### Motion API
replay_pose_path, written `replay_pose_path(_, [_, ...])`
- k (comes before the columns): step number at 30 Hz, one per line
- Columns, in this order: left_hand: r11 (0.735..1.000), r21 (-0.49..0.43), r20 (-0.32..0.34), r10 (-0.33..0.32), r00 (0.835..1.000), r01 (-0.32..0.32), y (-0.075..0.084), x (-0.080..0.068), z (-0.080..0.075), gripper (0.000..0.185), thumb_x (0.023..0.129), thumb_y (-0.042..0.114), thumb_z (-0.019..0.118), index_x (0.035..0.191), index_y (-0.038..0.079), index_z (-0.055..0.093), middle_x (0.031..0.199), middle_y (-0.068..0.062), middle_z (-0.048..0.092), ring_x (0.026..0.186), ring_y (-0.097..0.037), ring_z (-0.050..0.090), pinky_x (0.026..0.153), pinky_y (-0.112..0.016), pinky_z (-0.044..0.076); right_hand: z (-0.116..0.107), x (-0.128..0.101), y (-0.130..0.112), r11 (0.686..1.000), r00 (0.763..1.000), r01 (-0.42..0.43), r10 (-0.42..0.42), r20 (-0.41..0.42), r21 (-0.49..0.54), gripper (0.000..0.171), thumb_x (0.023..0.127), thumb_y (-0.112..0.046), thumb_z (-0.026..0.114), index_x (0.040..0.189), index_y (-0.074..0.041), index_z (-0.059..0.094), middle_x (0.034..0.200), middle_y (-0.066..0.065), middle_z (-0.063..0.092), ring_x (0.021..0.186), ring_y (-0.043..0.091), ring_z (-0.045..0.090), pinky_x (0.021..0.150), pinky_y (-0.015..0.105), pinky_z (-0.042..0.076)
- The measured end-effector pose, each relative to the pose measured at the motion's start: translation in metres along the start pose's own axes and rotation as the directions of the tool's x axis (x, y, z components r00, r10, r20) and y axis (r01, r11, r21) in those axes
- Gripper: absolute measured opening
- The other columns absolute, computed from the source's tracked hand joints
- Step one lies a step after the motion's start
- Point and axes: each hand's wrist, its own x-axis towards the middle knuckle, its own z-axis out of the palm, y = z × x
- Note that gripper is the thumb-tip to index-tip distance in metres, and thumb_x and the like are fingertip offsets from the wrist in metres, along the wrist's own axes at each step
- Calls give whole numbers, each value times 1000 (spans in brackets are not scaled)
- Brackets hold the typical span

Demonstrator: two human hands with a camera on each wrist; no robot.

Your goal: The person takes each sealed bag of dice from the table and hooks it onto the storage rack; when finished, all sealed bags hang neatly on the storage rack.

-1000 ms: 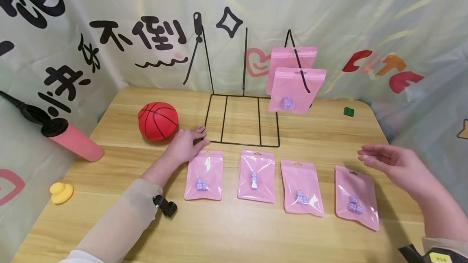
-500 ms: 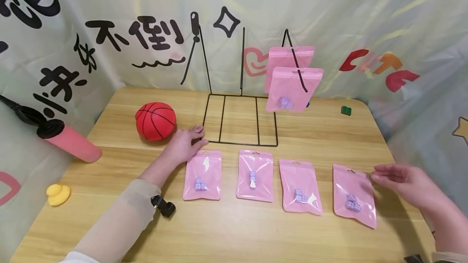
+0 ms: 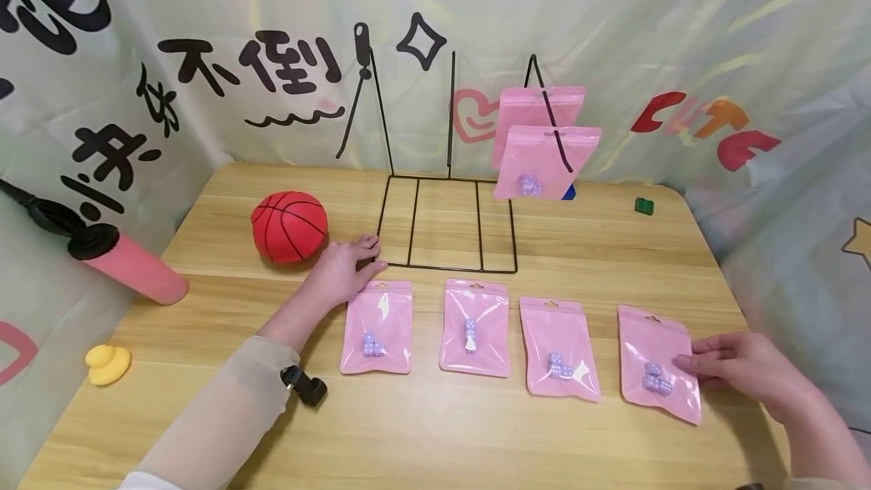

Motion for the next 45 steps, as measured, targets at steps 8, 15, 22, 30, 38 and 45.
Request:
replay_pose_path(8, [1000,9,30,-23,999,23,0,0,0,54,103,37,72,147,7,62,157,-5,51,152,-27,39,126,-64,11,6,3,1,987,998,69,-68,-12,143,40,104,-14,70,118,23,60,97,4,73,81,5,64,71,21,55])
replay_pose_path(15, [1000,17,22,-22,1000,22,-1,-1,0,55,103,39,72,147,9,61,156,-4,52,150,-26,41,126,-62,13,1,-2,-8,967,980,188,-172,-100,170,19,104,-2,65,107,17,63,87,-4,69,76,3,60,66,21,52])
replay_pose_path(22, [1000,22,12,3,1000,-3,-4,1,1,53,103,38,71,146,7,62,154,-6,53,149,-28,44,127,-58,16,-8,-4,-22,954,956,265,-240,-169,143,22,103,-3,67,109,17,63,87,-5,72,78,4,67,69,12,49])
replay_pose_path(30, [1000,21,16,-6,1000,6,-2,0,3,53,103,37,71,146,7,62,155,-5,53,150,-27,42,126,-61,15,-17,-9,-52,958,948,267,-242,-206,105,34,104,-8,68,121,21,61,94,-5,75,80,5,72,69,10,48])
replay_pose_path(38, [1000,17,20,-24,1000,24,-1,0,3,54,103,38,71,147,9,61,157,-4,51,152,-26,38,126,-61,12,-21,-12,-78,917,912,363,-313,-263,167,22,101,-4,71,114,14,67,89,-5,75,80,4,70,69,13,53])
replay_pose_path(45, [999,12,25,-42,999,42,0,-1,1,55,103,38,71,149,10,60,159,-3,49,153,-26,37,127,-59,11,-24,-16,-111,890,872,436,-380,-308,136,17,101,-11,74,110,4,72,89,1,76,76,9,67,67,16,53])
